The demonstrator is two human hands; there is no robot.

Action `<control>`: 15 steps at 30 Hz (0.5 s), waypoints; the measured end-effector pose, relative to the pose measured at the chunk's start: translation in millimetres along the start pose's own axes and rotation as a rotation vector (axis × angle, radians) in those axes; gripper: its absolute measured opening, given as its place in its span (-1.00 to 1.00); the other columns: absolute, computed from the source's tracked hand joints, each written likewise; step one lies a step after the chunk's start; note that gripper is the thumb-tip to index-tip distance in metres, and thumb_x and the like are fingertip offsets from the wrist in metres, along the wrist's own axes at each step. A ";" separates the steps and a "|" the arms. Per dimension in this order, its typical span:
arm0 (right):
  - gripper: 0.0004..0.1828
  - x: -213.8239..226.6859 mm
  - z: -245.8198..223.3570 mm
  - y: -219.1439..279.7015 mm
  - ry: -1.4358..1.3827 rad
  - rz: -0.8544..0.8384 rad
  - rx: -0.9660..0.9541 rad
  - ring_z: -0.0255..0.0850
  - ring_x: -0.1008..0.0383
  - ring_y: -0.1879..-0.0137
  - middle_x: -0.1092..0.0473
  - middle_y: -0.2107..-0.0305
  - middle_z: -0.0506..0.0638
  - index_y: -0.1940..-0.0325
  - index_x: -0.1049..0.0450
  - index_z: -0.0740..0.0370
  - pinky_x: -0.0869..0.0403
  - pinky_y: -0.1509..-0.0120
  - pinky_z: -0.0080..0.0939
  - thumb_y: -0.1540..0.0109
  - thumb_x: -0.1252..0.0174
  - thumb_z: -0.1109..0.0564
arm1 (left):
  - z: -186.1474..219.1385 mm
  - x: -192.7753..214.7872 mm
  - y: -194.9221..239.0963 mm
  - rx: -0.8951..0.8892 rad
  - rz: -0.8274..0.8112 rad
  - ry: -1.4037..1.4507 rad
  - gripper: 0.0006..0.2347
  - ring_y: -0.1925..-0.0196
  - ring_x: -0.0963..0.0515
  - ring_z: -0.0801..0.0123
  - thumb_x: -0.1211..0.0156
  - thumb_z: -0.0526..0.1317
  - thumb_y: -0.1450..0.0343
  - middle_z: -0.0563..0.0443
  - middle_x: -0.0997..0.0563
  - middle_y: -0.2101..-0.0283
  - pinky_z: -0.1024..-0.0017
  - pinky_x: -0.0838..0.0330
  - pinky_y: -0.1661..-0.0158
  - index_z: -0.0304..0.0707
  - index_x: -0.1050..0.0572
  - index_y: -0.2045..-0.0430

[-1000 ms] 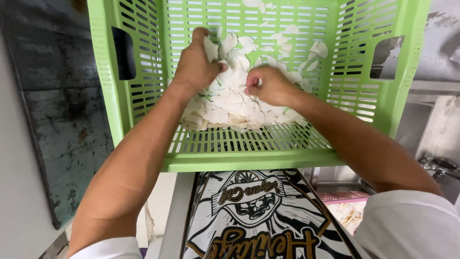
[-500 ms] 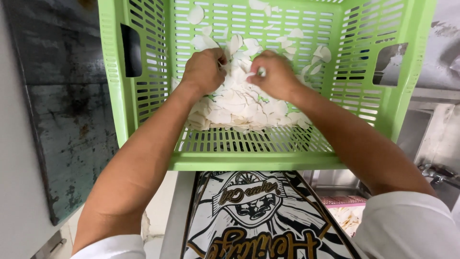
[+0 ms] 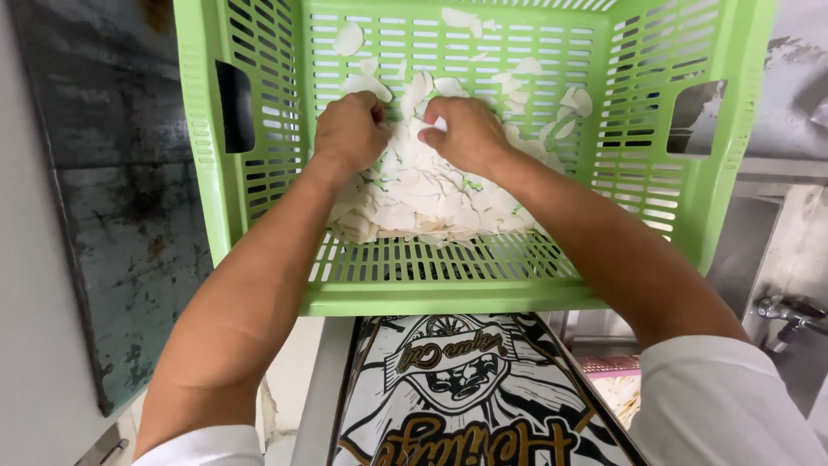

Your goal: The person uses a long-handled strainer to stir and remove fried food from a deep fryer, placing it into a metal bowl. They then walk to a green basket and separate white, flat food items by hand, moving them into a pink basket.

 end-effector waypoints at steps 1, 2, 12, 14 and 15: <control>-0.79 0.3 -1.2 -3.6 -0.024 0.001 0.020 0.10 -0.60 0.00 -0.56 0.14 0.08 0.07 -0.57 -0.11 -0.56 -0.02 0.07 -0.22 -0.34 -0.05 | -0.3 4.6 2.1 0.013 0.010 0.018 -0.88 0.15 -0.70 -0.12 -0.23 -0.29 -0.38 -0.15 -0.66 0.34 -0.01 -0.59 0.15 -0.21 -0.62 0.26; -0.79 17.6 -9.4 3.9 -0.022 -0.005 0.022 0.10 -0.60 0.00 -0.56 0.14 0.08 0.07 -0.57 -0.11 -0.56 -0.02 0.07 -0.22 -0.34 -0.05 | -0.4 6.2 0.4 0.018 0.011 0.022 -0.88 0.15 -0.70 -0.12 -0.23 -0.29 -0.38 -0.15 -0.66 0.34 -0.01 -0.59 0.15 -0.21 -0.62 0.26; -0.56 30.8 14.3 60.0 -0.001 -0.356 -0.318 0.04 -0.45 -0.19 -0.37 -0.19 0.17 -0.21 -0.39 0.10 -0.49 -0.22 0.00 -0.27 -0.24 0.04 | 3.7 -5.7 -5.1 0.007 -0.063 0.068 -0.84 0.27 -0.54 0.19 -0.09 -0.36 -0.29 0.09 -0.62 0.33 0.26 -0.39 0.36 -0.05 -0.53 0.36; -0.51 17.2 28.1 58.0 0.066 -0.330 -0.310 0.03 -0.44 -0.19 -0.41 -0.14 0.16 -0.21 -0.39 0.10 -0.45 -0.23 0.01 -0.24 -0.31 -0.01 | -0.2 -2.6 -4.7 0.037 -0.069 0.028 -0.83 0.24 -0.55 0.14 -0.09 -0.34 -0.31 0.05 -0.64 0.29 0.23 -0.42 0.33 -0.05 -0.56 0.31; -0.54 17.3 30.7 54.1 0.004 -0.267 -0.278 0.01 -0.46 -0.19 -0.43 -0.15 0.14 -0.20 -0.44 0.14 -0.46 -0.21 0.01 -0.26 -0.29 -0.01 | -2.9 1.8 -2.4 0.084 -0.067 0.067 -0.88 0.26 -0.56 0.18 -0.05 -0.29 -0.39 0.05 -0.64 0.30 0.24 -0.43 0.33 -0.06 -0.55 0.32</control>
Point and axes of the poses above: each hand's wrist, its own y-axis away from the middle knuckle, its own x-axis out of the back of the hand, z = x × y, the point moved 9 cm from there along -y, towards the middle knuckle
